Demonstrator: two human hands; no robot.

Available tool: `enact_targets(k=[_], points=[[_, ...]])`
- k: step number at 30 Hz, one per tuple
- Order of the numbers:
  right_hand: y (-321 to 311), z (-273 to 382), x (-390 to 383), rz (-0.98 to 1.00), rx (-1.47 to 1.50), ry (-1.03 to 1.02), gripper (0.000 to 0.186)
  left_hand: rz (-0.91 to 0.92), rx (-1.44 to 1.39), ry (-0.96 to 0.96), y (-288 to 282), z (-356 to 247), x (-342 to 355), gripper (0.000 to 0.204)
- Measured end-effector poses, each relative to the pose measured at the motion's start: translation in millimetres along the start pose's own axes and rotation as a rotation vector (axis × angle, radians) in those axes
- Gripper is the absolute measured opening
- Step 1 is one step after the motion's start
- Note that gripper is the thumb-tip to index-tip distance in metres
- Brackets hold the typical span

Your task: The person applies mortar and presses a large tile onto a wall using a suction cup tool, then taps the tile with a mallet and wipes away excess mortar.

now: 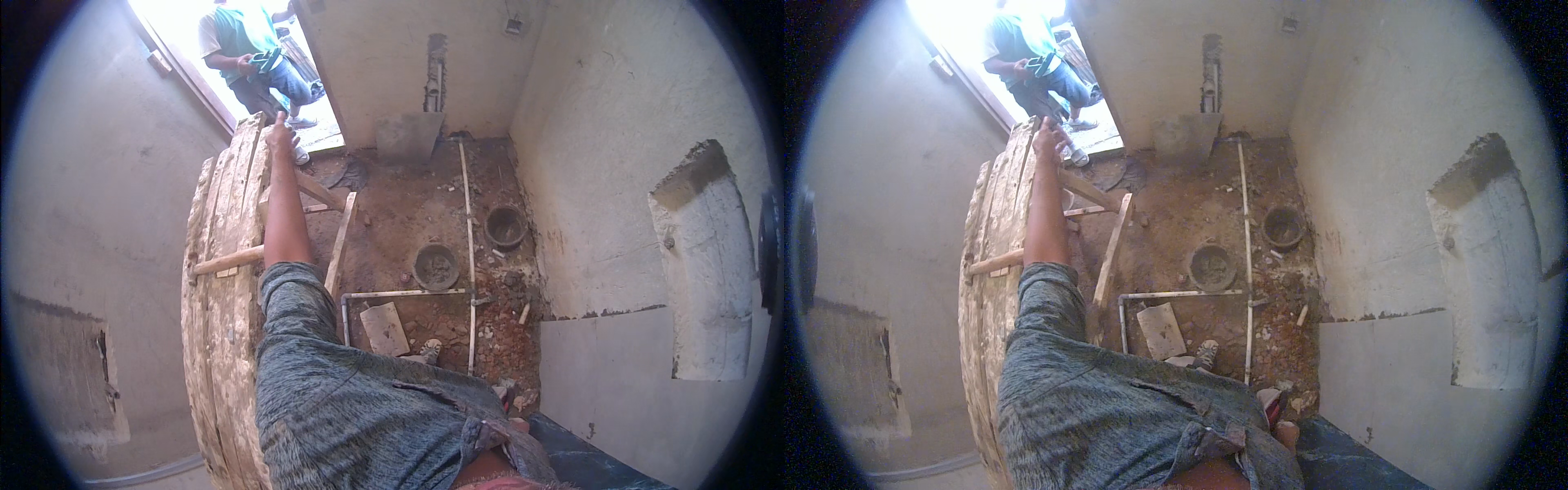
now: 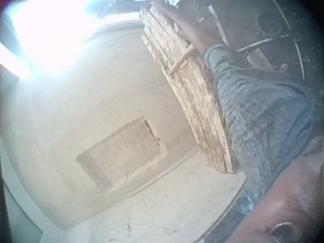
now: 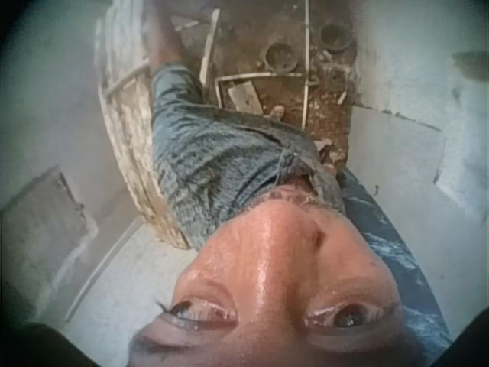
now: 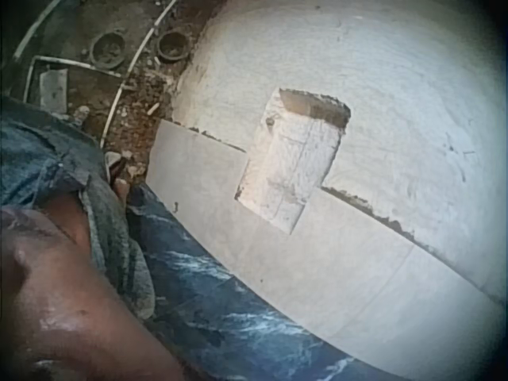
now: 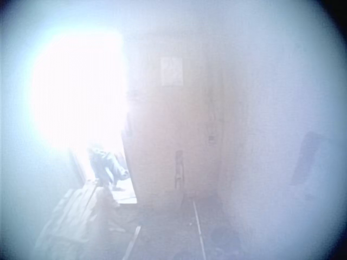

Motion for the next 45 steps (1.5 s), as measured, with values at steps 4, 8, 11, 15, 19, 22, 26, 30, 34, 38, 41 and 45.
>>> enact_targets(k=[4,8,11,15,19,22,26,30,34,38,41,45], points=[[-6,-3,5,-0.018,-0.017,0.030,0.021,-0.032,-0.029,0.057,-4,-34,-5,0.049],[-1,-11,10,-0.006,-0.027,0.051,0.022,-0.031,-0.002,0.059,-39,-57,52,0.061],[-14,-28,1,-0.051,-0.070,0.092,0.023,0.027,0.167,-0.031,-28,-47,66,0.071],[1,-78,0,0.017,-0.192,0.069,0.024,0.243,0.238,-0.051,-42,-68,116,0.070],[-5,-141,-11,0.057,-0.693,-0.022,0.025,0.573,0.199,0.033,-8,-31,119,0.062],[1,-128,3,-0.037,-0.616,-0.118,0.026,0.449,0.291,0.136,31,-47,96,0.059],[-14,-108,-11,-0.330,-0.066,0.007,0.026,0.335,0.454,0.294,101,-31,-25,0.054],[-22,-100,-14,-0.397,0.035,-0.025,0.024,0.259,0.617,0.431,108,-30,-176,0.050],[-48,-90,-10,-0.359,0.304,0.114,0.019,0.315,0.744,0.433,121,20,-309,0.047],[-98,-52,-19,-0.420,0.371,-0.007,0.018,0.487,0.892,0.286,148,96,-435,0.045],[-117,-76,-1,-0.494,0.357,-0.076,0.019,0.655,0.883,0.351,163,175,-516,0.041],[-137,-110,45,-0.498,0.376,-0.178,0.017,1.093,0.810,0.337,190,303,-652,0.018]])
Point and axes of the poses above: each hand's wrist, its own x-axis towards the middle knuckle, its own y-axis out of the palm, z = x × y, the point moved 5 cm from there along x, towards the middle knuckle, and after that the axes turned 14 degrees about x, right-handed, at the moved point
